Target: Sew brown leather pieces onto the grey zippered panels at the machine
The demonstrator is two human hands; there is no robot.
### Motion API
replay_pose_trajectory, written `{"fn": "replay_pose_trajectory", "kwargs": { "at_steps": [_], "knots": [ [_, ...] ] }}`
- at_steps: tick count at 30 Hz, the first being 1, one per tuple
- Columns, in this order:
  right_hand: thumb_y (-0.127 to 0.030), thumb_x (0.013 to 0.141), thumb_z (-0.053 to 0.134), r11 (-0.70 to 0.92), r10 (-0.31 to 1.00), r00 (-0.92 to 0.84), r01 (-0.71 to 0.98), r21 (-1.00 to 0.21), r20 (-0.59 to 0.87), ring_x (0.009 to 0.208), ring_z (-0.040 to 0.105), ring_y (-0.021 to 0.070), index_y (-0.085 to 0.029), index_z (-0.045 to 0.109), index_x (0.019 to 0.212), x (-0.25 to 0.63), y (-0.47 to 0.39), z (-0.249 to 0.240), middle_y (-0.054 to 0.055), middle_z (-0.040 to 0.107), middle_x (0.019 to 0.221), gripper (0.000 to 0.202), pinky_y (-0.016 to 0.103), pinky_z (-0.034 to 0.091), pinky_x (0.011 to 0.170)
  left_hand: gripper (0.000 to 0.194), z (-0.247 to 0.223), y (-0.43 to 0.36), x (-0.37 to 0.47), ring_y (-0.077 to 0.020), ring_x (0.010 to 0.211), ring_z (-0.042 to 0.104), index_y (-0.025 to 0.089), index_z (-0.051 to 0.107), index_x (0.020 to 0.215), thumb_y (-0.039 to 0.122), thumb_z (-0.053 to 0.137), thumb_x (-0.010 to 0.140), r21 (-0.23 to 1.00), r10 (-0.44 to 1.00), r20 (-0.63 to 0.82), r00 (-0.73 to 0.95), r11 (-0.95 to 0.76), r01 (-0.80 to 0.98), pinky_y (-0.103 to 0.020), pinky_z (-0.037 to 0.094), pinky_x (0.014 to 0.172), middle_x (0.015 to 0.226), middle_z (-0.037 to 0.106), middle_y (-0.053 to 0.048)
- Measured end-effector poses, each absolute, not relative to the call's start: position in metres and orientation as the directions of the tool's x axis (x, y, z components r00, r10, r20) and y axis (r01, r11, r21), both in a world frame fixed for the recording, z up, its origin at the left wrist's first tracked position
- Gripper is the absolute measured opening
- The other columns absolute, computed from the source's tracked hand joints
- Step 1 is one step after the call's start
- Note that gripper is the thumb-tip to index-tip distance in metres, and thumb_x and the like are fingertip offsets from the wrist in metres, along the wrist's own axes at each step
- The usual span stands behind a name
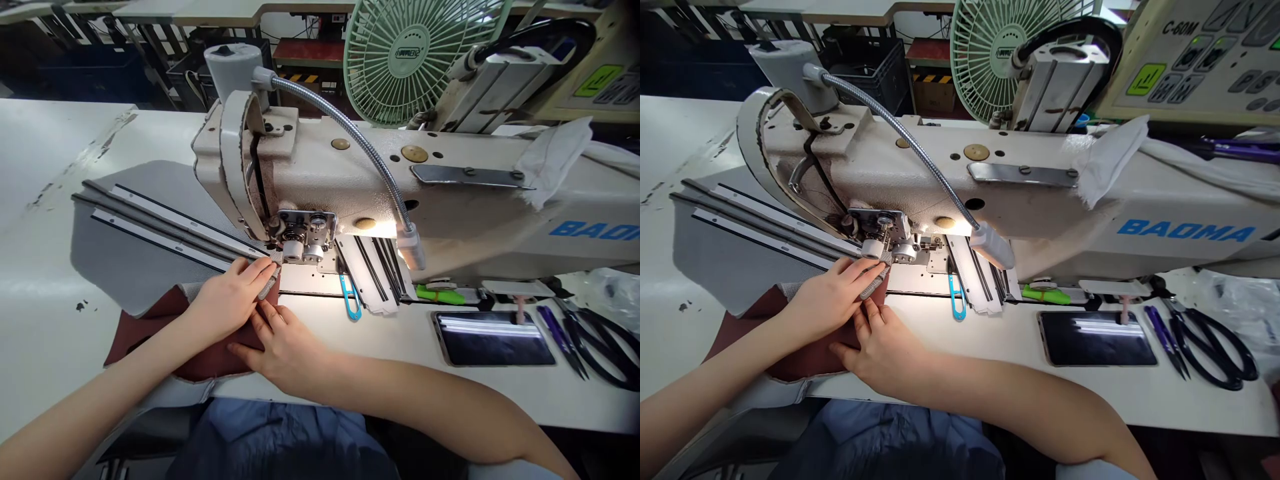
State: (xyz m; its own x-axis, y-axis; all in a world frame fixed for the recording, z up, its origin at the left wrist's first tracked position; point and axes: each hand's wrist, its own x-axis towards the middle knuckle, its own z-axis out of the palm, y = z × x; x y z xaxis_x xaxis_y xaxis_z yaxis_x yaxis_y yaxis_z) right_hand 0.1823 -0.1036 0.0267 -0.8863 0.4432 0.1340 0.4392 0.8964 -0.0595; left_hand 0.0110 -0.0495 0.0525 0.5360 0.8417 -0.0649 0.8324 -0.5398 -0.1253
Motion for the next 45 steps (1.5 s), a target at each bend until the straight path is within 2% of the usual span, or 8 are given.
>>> {"fn": "replay_pose_trajectory", "kwargs": {
  "at_steps": [5, 9, 12, 18, 24, 28, 40, 45],
  "knots": [
    [-0.034, 0.098, 0.046, 0.899, 0.437, -0.895, 0.433, -0.060, 0.093, 0.124, 0.054, 0.0370, -0.029, 0.052, 0.140, 0.183, -0.100, 0.034, 0.024, 0.054, 0.136, 0.043, 0.047, 0.042, 0.088, 0.052, 0.055, -0.042, 0.010, -0.0226, 0.108, 0.053, 0.024, 0.049, 0.139, 0.016, 0.051, 0.087, -0.067, 0.833, -0.080, 0.547, -0.552, 0.831, -0.027, 0.052, 0.066, 0.137, 0.056, -0.003],
    [-0.032, 0.097, 0.047, 0.897, 0.439, -0.897, 0.434, -0.083, 0.061, 0.127, 0.051, 0.0384, -0.031, 0.051, 0.141, 0.185, -0.090, 0.037, 0.025, 0.051, 0.139, 0.043, 0.047, 0.042, 0.086, 0.040, 0.060, -0.024, 0.016, -0.0240, 0.108, 0.055, 0.025, 0.060, 0.122, 0.017, 0.051, 0.084, -0.011, 0.857, -0.130, 0.499, -0.504, 0.863, -0.030, 0.051, 0.063, 0.116, 0.065, -0.004],
    [-0.031, 0.098, 0.046, 0.899, 0.437, -0.897, 0.432, -0.079, 0.070, 0.125, 0.051, 0.0390, -0.032, 0.050, 0.141, 0.188, -0.082, 0.037, 0.026, 0.051, 0.139, 0.044, 0.047, 0.042, 0.086, 0.032, 0.063, -0.010, 0.022, -0.0262, 0.106, 0.056, 0.024, 0.064, 0.108, 0.015, 0.051, 0.081, 0.002, 0.864, -0.154, 0.479, -0.485, 0.875, -0.033, 0.051, 0.068, 0.102, 0.066, -0.006],
    [-0.027, 0.098, 0.044, 0.894, 0.442, -0.895, 0.435, -0.103, 0.060, 0.125, 0.049, 0.0407, -0.031, 0.050, 0.142, 0.190, -0.071, 0.038, 0.028, 0.048, 0.140, 0.045, 0.046, 0.041, 0.084, 0.030, 0.064, -0.002, 0.027, -0.0253, 0.099, 0.060, 0.024, 0.065, 0.103, 0.012, 0.049, 0.080, 0.065, 0.896, -0.112, 0.429, -0.424, 0.903, -0.035, 0.051, 0.077, 0.098, 0.067, -0.006],
    [-0.022, 0.097, 0.043, 0.889, 0.458, -0.874, 0.445, -0.110, 0.162, 0.125, 0.050, 0.0379, -0.024, 0.056, 0.135, 0.193, -0.070, 0.030, 0.025, 0.056, 0.129, 0.040, 0.047, 0.040, 0.091, 0.039, 0.055, -0.033, 0.026, -0.0274, 0.108, 0.053, 0.017, 0.064, 0.120, 0.012, 0.053, 0.083, 0.046, 0.903, 0.015, 0.430, -0.430, 0.902, -0.035, 0.052, 0.082, 0.116, 0.067, -0.008],
    [-0.021, 0.095, 0.047, 0.892, 0.451, -0.876, 0.436, -0.119, 0.170, 0.122, 0.052, 0.0351, -0.022, 0.062, 0.125, 0.194, -0.071, 0.027, 0.022, 0.060, 0.123, 0.033, 0.046, 0.040, 0.093, 0.042, 0.047, -0.043, 0.028, -0.0270, 0.099, 0.055, 0.015, 0.064, 0.126, 0.013, 0.052, 0.086, 0.022, 0.911, 0.107, 0.398, -0.403, 0.915, -0.036, 0.053, 0.081, 0.111, 0.070, -0.009],
    [-0.024, 0.094, 0.052, 0.850, 0.522, -0.834, 0.493, -0.186, 0.179, 0.127, 0.045, 0.0339, -0.024, 0.056, 0.131, 0.188, -0.065, 0.021, 0.022, 0.053, 0.132, 0.038, 0.048, 0.039, 0.097, 0.038, 0.050, -0.023, 0.028, -0.0274, 0.101, 0.057, 0.015, 0.065, 0.123, 0.015, 0.048, 0.089, 0.005, 0.887, 0.031, 0.461, -0.461, 0.887, -0.037, 0.051, 0.086, 0.096, 0.069, -0.012],
    [-0.018, 0.095, 0.049, 0.836, 0.548, -0.796, 0.530, -0.141, 0.256, 0.126, 0.046, 0.0334, -0.010, 0.059, 0.121, 0.185, -0.073, 0.014, 0.024, 0.058, 0.124, 0.030, 0.044, 0.044, 0.092, 0.038, 0.049, -0.027, 0.028, -0.0271, 0.098, 0.056, 0.015, 0.064, 0.124, 0.018, 0.046, 0.091, 0.003, 0.888, 0.042, 0.459, -0.459, 0.888, -0.036, 0.050, 0.085, 0.088, 0.068, -0.011]
  ]
}}
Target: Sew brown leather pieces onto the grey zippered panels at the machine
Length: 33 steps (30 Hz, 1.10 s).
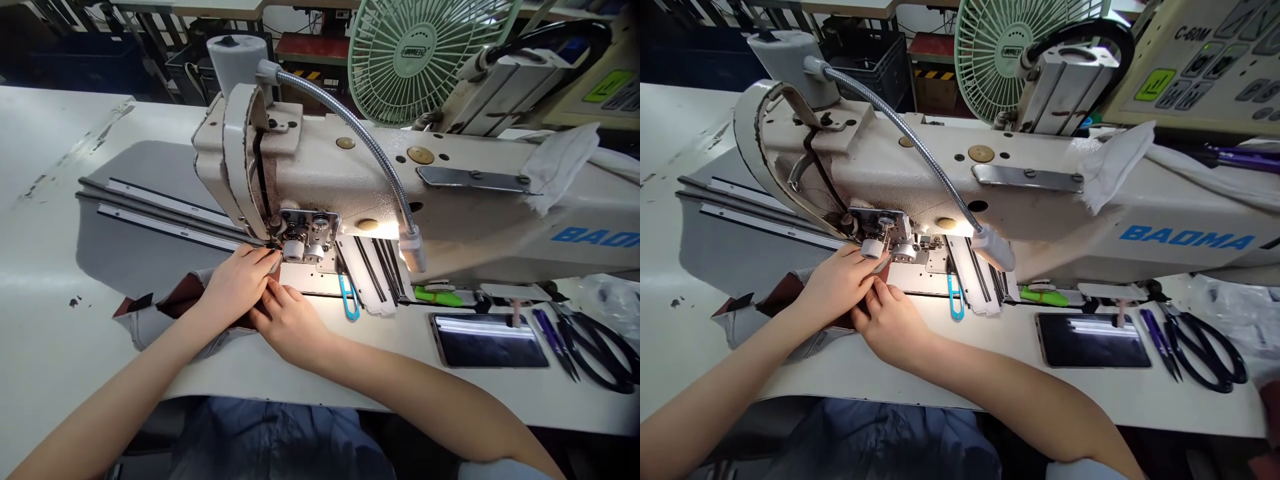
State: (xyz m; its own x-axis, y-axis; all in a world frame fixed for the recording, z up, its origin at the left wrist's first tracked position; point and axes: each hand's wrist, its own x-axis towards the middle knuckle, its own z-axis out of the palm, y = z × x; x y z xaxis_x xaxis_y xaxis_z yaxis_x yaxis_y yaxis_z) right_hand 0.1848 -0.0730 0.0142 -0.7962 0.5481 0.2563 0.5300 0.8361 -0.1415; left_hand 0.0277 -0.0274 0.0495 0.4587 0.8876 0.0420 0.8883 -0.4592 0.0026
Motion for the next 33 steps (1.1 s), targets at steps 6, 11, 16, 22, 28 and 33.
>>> {"fn": "replay_pose_trajectory", "kwargs": {
  "at_steps": [6, 11, 16, 22, 28, 33],
  "knots": [
    [-0.017, 0.094, 0.049, 0.843, 0.538, -0.804, 0.523, -0.128, 0.254, 0.124, 0.048, 0.0338, -0.011, 0.059, 0.120, 0.185, -0.073, 0.011, 0.024, 0.059, 0.124, 0.028, 0.041, 0.047, 0.085, 0.038, 0.051, -0.031, 0.031, -0.0273, 0.096, 0.056, 0.019, 0.065, 0.126, 0.020, 0.044, 0.094, -0.043, 0.896, 0.024, 0.444, -0.443, 0.895, -0.034, 0.049, 0.081, 0.085, 0.068, -0.011],
    [-0.017, 0.094, 0.048, 0.845, 0.533, -0.808, 0.523, -0.113, 0.252, 0.124, 0.049, 0.0341, -0.012, 0.059, 0.119, 0.187, -0.072, 0.012, 0.022, 0.060, 0.124, 0.028, 0.040, 0.047, 0.083, 0.037, 0.050, -0.032, 0.031, -0.0281, 0.096, 0.056, 0.021, 0.065, 0.125, 0.022, 0.044, 0.095, -0.052, 0.906, 0.011, 0.423, -0.422, 0.905, -0.036, 0.049, 0.080, 0.088, 0.068, -0.012],
    [-0.018, 0.094, 0.049, 0.845, 0.535, -0.810, 0.519, -0.133, 0.241, 0.125, 0.046, 0.0346, -0.012, 0.057, 0.124, 0.187, -0.072, 0.012, 0.024, 0.057, 0.127, 0.032, 0.041, 0.046, 0.083, 0.033, 0.052, -0.025, 0.032, -0.0279, 0.102, 0.055, 0.018, 0.064, 0.118, 0.017, 0.048, 0.089, -0.016, 0.912, -0.008, 0.410, -0.410, 0.912, -0.037, 0.050, 0.083, 0.108, 0.064, -0.013],
    [-0.018, 0.094, 0.050, 0.839, 0.544, -0.799, 0.525, -0.146, 0.256, 0.126, 0.045, 0.0361, -0.012, 0.055, 0.129, 0.187, -0.072, 0.012, 0.026, 0.055, 0.129, 0.036, 0.041, 0.045, 0.083, 0.036, 0.054, -0.019, 0.031, -0.0292, 0.105, 0.054, 0.017, 0.060, 0.118, 0.014, 0.048, 0.084, 0.009, 0.913, -0.050, 0.405, -0.405, 0.914, -0.038, 0.051, 0.078, 0.113, 0.061, -0.012],
    [-0.019, 0.095, 0.049, 0.843, 0.538, -0.807, 0.521, -0.134, 0.242, 0.127, 0.045, 0.0336, -0.013, 0.057, 0.125, 0.187, -0.071, 0.013, 0.023, 0.056, 0.129, 0.032, 0.041, 0.045, 0.084, 0.043, 0.046, -0.028, 0.024, -0.0282, 0.105, 0.053, 0.018, 0.058, 0.131, 0.017, 0.048, 0.089, 0.011, 0.897, 0.037, 0.441, -0.442, 0.897, -0.039, 0.048, 0.089, 0.118, 0.063, -0.010],
    [-0.017, 0.094, 0.047, 0.848, 0.527, -0.807, 0.517, -0.114, 0.267, 0.122, 0.049, 0.0353, -0.011, 0.058, 0.123, 0.188, -0.071, 0.013, 0.022, 0.059, 0.124, 0.031, 0.041, 0.046, 0.082, 0.040, 0.045, -0.031, 0.025, -0.0279, 0.101, 0.054, 0.017, 0.062, 0.128, 0.018, 0.048, 0.090, -0.007, 0.891, 0.057, 0.451, -0.451, 0.892, -0.039, 0.048, 0.090, 0.102, 0.067, -0.012]
  ]
}}
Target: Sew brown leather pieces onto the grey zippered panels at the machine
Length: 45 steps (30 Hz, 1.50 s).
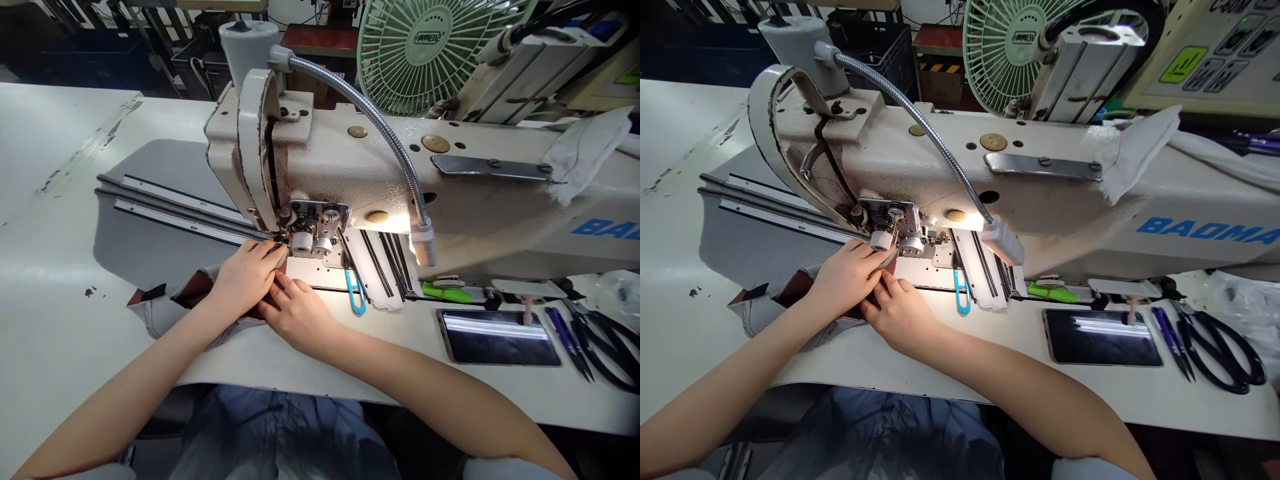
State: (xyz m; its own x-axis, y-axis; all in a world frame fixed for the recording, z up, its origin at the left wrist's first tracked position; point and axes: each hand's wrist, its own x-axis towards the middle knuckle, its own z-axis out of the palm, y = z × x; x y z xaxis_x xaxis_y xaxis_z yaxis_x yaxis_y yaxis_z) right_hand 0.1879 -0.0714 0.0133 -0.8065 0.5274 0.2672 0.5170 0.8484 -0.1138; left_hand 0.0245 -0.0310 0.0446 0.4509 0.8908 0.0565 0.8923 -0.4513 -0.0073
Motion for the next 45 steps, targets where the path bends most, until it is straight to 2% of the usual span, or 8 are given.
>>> {"fn": "replay_pose_trajectory", "kwargs": {
  "at_steps": [5, 11, 15, 19, 27, 36, 40, 45],
  "knots": [
    [-0.017, 0.094, 0.048, 0.849, 0.527, -0.809, 0.515, -0.118, 0.260, 0.123, 0.048, 0.0350, -0.011, 0.057, 0.125, 0.188, -0.071, 0.013, 0.023, 0.058, 0.125, 0.033, 0.041, 0.046, 0.082, 0.038, 0.046, -0.031, 0.026, -0.0281, 0.102, 0.055, 0.021, 0.063, 0.125, 0.018, 0.046, 0.091, -0.004, 0.894, 0.062, 0.444, -0.445, 0.896, -0.039, 0.048, 0.088, 0.101, 0.067, -0.012],
    [-0.019, 0.094, 0.051, 0.840, 0.543, -0.801, 0.522, -0.149, 0.253, 0.128, 0.043, 0.0351, -0.013, 0.055, 0.129, 0.187, -0.072, 0.010, 0.025, 0.055, 0.130, 0.036, 0.041, 0.045, 0.083, 0.029, 0.055, -0.021, 0.033, -0.0285, 0.102, 0.054, 0.016, 0.062, 0.111, 0.015, 0.049, 0.085, 0.003, 0.922, -0.066, 0.380, -0.381, 0.925, -0.039, 0.051, 0.078, 0.112, 0.061, -0.013],
    [-0.019, 0.094, 0.050, 0.838, 0.545, -0.798, 0.529, -0.132, 0.257, 0.128, 0.043, 0.0354, -0.015, 0.057, 0.127, 0.187, -0.071, 0.010, 0.024, 0.056, 0.129, 0.034, 0.041, 0.045, 0.083, 0.024, 0.057, -0.023, 0.034, -0.0274, 0.102, 0.054, 0.018, 0.063, 0.106, 0.015, 0.046, 0.088, -0.006, 0.917, -0.100, 0.387, -0.389, 0.921, -0.035, 0.051, 0.069, 0.114, 0.060, -0.011],
    [-0.017, 0.094, 0.049, 0.846, 0.533, -0.804, 0.518, -0.129, 0.266, 0.127, 0.044, 0.0369, -0.013, 0.059, 0.124, 0.186, -0.071, 0.010, 0.023, 0.056, 0.129, 0.032, 0.041, 0.045, 0.082, 0.030, 0.056, -0.028, 0.031, -0.0248, 0.102, 0.053, 0.022, 0.061, 0.113, 0.014, 0.043, 0.091, 0.021, 0.914, -0.085, 0.396, -0.396, 0.918, -0.031, 0.048, 0.063, 0.113, 0.061, -0.008],
    [-0.018, 0.093, 0.052, 0.843, 0.537, -0.798, 0.525, -0.120, 0.274, 0.125, 0.044, 0.0356, -0.015, 0.057, 0.128, 0.186, -0.069, 0.010, 0.021, 0.057, 0.126, 0.036, 0.039, 0.045, 0.080, 0.021, 0.060, -0.019, 0.032, -0.0258, 0.102, 0.055, 0.021, 0.061, 0.097, 0.012, 0.044, 0.087, 0.005, 0.907, -0.117, 0.404, -0.406, 0.914, -0.034, 0.050, 0.067, 0.097, 0.061, -0.009],
    [-0.018, 0.093, 0.053, 0.818, 0.570, -0.771, 0.565, -0.107, 0.283, 0.128, 0.043, 0.0337, -0.015, 0.059, 0.125, 0.184, -0.061, 0.008, 0.019, 0.058, 0.129, 0.033, 0.038, 0.045, 0.081, 0.018, 0.057, -0.008, 0.026, -0.0256, 0.097, 0.057, 0.019, 0.063, 0.088, 0.011, 0.048, 0.084, 0.049, 0.893, -0.045, 0.447, -0.445, 0.894, -0.035, 0.048, 0.076, 0.090, 0.064, -0.008],
    [-0.015, 0.094, 0.048, 0.825, 0.552, -0.779, 0.561, -0.064, 0.297, 0.122, 0.048, 0.0317, -0.009, 0.063, 0.115, 0.186, -0.065, 0.012, 0.018, 0.063, 0.121, 0.026, 0.036, 0.046, 0.081, 0.016, 0.066, -0.021, 0.023, -0.0237, 0.092, 0.057, 0.019, 0.066, 0.088, 0.013, 0.052, 0.084, 0.111, 0.869, -0.041, 0.494, -0.487, 0.866, -0.035, 0.047, 0.078, 0.092, 0.064, -0.006],
    [-0.012, 0.095, 0.046, 0.838, 0.542, -0.809, 0.540, -0.074, 0.229, 0.110, 0.054, 0.0268, -0.012, 0.066, 0.104, 0.187, -0.066, 0.020, 0.015, 0.067, 0.108, 0.022, 0.033, 0.046, 0.073, 0.021, 0.066, -0.034, 0.030, -0.0245, 0.091, 0.058, 0.019, 0.070, 0.083, 0.015, 0.050, 0.089, 0.065, 0.897, -0.033, 0.440, -0.437, 0.897, -0.035, 0.045, 0.070, 0.086, 0.066, -0.005]
  ]
}}
